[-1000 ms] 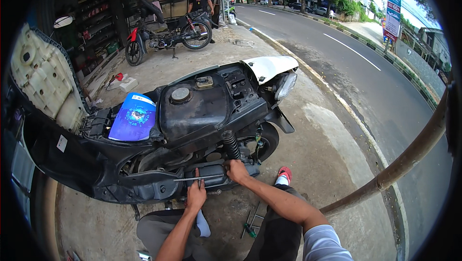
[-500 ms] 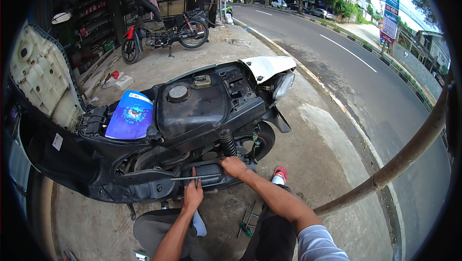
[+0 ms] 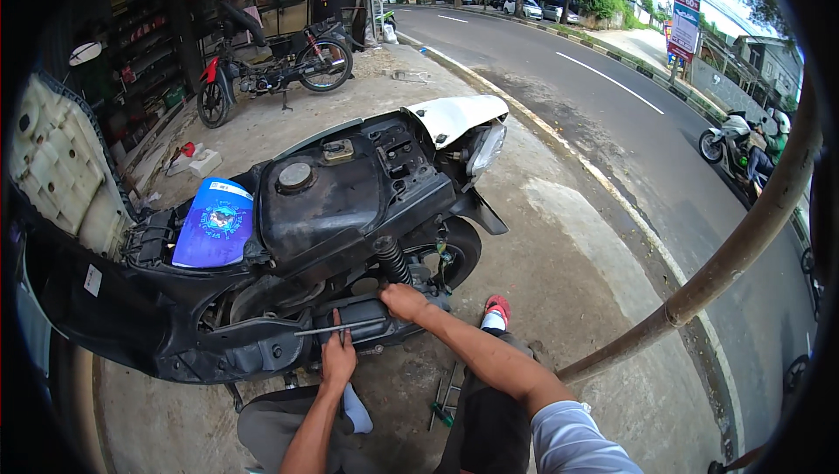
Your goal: Removing body panels and performing maintenance on a scooter.
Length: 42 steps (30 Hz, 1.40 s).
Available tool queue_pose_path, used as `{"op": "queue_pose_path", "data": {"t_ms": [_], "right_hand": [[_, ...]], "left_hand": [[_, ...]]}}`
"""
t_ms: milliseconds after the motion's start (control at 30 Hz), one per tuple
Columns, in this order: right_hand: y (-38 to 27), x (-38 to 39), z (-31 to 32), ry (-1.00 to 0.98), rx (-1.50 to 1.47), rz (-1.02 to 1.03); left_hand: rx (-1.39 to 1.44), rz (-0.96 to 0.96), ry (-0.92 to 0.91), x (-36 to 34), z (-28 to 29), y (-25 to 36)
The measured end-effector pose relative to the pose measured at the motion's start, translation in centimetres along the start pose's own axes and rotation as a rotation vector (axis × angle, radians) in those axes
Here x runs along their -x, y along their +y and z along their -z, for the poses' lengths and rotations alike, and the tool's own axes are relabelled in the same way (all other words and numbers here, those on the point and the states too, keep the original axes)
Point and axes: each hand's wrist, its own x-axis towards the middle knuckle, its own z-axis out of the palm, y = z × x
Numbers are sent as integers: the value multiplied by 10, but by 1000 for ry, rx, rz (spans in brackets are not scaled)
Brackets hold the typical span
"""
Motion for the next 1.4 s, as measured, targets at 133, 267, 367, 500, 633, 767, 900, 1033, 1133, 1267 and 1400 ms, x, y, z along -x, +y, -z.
{"op": "queue_pose_path", "data": {"t_ms": [133, 267, 367, 500, 633, 767, 900, 1033, 1133, 1267, 1400], "right_hand": [[2, -3, -3, -15, -6, 0], [8, -2, -7, 46, -44, 56], [4, -3, -6, 55, -57, 68], [-1, -4, -4, -54, -25, -57], [5, -3, -12, 66, -61, 47], [9, -2, -14, 115, -53, 50], [2, 1, -6, 32, -27, 15], [12, -7, -21, 36, -71, 34], [9, -6, -22, 123, -101, 41], [7, -7, -17, 107, -54, 35], [4, -1, -13, 119, 1, 75]], "left_hand": [[69, 116, -78, -1, -1, -1], [44, 113, -75, -2, -1, 1], [30, 81, -53, -2, -2, -3], [36, 91, -64, -1, -1, -5], [55, 104, -76, -2, -2, -5], [65, 104, -81, -2, -1, -3], [172, 207, -156, 0, 20, 23], [248, 198, -125, -2, 18, 26], [259, 221, -141, -4, 15, 23], [303, 183, -121, -3, 8, 12], [299, 233, -152, -1, 14, 17]]}}
